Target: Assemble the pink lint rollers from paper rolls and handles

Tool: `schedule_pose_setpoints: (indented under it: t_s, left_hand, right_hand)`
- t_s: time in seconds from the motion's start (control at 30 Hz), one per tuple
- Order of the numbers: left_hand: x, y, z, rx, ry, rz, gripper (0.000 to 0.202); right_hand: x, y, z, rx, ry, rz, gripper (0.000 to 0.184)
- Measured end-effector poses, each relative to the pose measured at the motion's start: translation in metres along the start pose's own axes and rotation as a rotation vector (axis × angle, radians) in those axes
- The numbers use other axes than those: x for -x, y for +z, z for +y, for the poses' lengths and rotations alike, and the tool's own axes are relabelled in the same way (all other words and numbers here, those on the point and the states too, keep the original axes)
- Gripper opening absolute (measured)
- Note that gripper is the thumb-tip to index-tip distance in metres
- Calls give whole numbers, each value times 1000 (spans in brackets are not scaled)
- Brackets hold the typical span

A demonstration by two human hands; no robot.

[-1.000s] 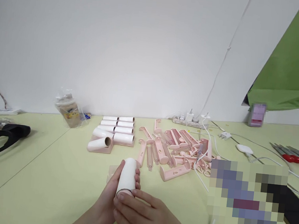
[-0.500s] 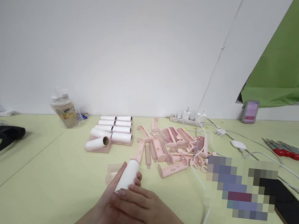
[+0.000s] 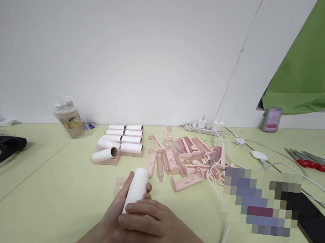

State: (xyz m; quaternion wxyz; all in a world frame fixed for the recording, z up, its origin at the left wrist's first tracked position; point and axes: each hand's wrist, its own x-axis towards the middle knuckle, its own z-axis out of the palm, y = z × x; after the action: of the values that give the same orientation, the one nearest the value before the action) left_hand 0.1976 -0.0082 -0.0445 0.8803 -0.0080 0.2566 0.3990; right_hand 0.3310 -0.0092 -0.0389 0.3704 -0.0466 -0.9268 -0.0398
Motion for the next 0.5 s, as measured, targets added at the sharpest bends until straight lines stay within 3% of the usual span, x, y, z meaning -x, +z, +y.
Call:
schedule_pose_setpoints:
  t_s: [0.1,0.27,0.5]
  left_hand:
    - [2,1,0,-23,1,37,52]
    - [6,1,3,-82,119,32,50]
    - [6,2,3,-73,70,89,53]
  right_hand:
    - [4,3,-2,78,-4,-33,28]
    - [6,9,-5,62,173,1,29]
    - [9,10,3,256,54,54,34]
